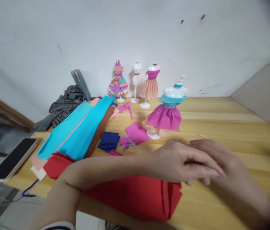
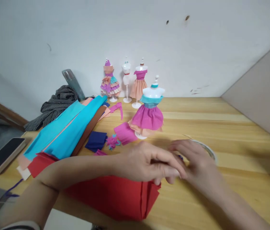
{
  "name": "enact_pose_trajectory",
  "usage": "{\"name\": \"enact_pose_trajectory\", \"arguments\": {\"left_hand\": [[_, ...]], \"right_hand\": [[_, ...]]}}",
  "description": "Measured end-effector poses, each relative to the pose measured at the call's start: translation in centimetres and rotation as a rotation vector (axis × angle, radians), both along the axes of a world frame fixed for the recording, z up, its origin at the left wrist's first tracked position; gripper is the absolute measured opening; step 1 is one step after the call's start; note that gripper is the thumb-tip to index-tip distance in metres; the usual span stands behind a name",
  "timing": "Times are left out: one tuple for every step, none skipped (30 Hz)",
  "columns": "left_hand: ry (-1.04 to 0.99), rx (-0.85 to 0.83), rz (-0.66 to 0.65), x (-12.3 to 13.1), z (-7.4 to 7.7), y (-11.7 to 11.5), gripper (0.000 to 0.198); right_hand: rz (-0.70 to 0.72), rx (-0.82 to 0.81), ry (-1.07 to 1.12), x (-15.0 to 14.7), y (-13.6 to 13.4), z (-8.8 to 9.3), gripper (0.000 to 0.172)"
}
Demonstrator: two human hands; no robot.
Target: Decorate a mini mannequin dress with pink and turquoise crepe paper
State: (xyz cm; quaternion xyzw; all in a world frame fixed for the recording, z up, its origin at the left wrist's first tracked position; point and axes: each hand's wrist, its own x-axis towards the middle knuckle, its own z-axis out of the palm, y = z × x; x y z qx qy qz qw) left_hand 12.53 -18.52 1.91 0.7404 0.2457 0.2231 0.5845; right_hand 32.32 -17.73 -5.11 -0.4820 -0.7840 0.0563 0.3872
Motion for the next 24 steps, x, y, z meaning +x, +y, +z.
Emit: {"name": "enact_pose_trajectory", "arguments": {"left_hand": [[-0.025,-0.095,0.063,-0.4,-0.4,0.1,0.020],[-0.055,-0.161,0.124,-0.7,-0.7,0.4,0.020],[-0.082,-0.199,0.186,-0.9,-1.0,0.6,0.019],[-0.104,-0.213,0.238,-1.0,-1.2,0.9,0.018],[-0.124,-0.213,0.276,-1.0,-1.3,1.2,0.017],[-0.140,-0.208,0.298,-1.0,-1.4,1.4,0.016],[-0.150,-0.208,0.310,-1.0,-1.5,1.5,0.016],[-0.155,-0.215,0.316,-0.9,-1.6,1.5,0.016],[-0.160,-0.227,0.318,-0.9,-1.7,1.4,0.015],[-0.162,-0.241,0.323,-0.8,-1.8,1.2,0.015],[-0.165,-0.259,0.331,-0.8,-1.9,1.0,0.015],[-0.170,-0.278,0.338,-0.7,-2.1,0.8,0.015],[-0.179,-0.297,0.345,-0.7,-2.3,0.6,0.015],[-0.186,-0.317,0.349,-0.7,-2.6,0.4,0.015],[-0.188,-0.338,0.350,-0.6,-2.8,0.3,0.016],[-0.184,-0.354,0.343,-0.6,-3.0,0.2,0.017],[-0.179,-0.364,0.331,-0.6,-3.2,0.2,0.020],[-0.170,-0.366,0.319,-0.6,-3.4,0.2,0.022],[-0.162,-0.367,0.309,-0.5,-3.5,0.2,0.024],[-0.155,-0.366,0.299,-0.5,-3.5,0.2,0.025],[-0.153,-0.367,0.295,-0.5,-3.6,0.2,0.026],[-0.155,-0.370,0.292,-0.5,-3.6,0.2,0.026],[-0.159,-0.374,0.290,-0.6,-3.6,0.2,0.026],[-0.163,-0.379,0.285,-0.6,-3.6,0.2,0.026]], "right_hand": [[0.029,0.026,0.048,0.0,-0.2,0.4,0.022],[0.035,0.069,0.104,0.0,-0.4,0.9,0.013],[0.034,0.102,0.135,0.0,-0.6,1.4,0.008],[0.036,0.129,0.142,-0.2,-0.7,2.0,0.009],[0.059,0.161,0.133,-0.4,-0.9,2.7,0.012],[0.099,0.192,0.111,-0.8,-0.9,3.3,0.014],[0.148,0.230,0.093,-1.2,-1.0,3.9,0.016],[0.200,0.269,0.073,-1.6,-1.0,4.5,0.017],[0.221,0.290,0.050,-2.1,-1.0,5.0,0.017],[0.235,0.311,0.025,-2.4,-1.1,5.3,0.016],[0.243,0.317,-0.008,-2.7,-1.1,5.5,0.016],[0.245,0.320,-0.036,-2.9,-1.2,5.6,0.016],[0.252,0.321,-0.062,-3.0,-1.2,5.6,0.017],[0.258,0.320,-0.083,-3.0,-1.3,5.4,0.018],[0.264,0.323,-0.097,-2.9,-1.3,5.3,0.020],[0.272,0.326,-0.112,-2.8,-1.3,5.1,0.021],[0.280,0.329,-0.128,-2.7,-1.3,4.9,0.022],[0.287,0.330,-0.149,-2.5,-1.3,4.7,0.021],[0.294,0.329,-0.170,-2.4,-1.3,4.6,0.020],[0.300,0.328,-0.188,-2.4,-1.3,4.5,0.019],[0.307,0.326,-0.205,-2.3,-1.3,4.5,0.018],[0.312,0.331,-0.218,-2.3,-1.3,4.5,0.017],[0.313,0.338,-0.226,-2.2,-1.3,4.5,0.017],[0.314,0.347,-0.237,-2.2,-1.3,4.6,0.016]]}}
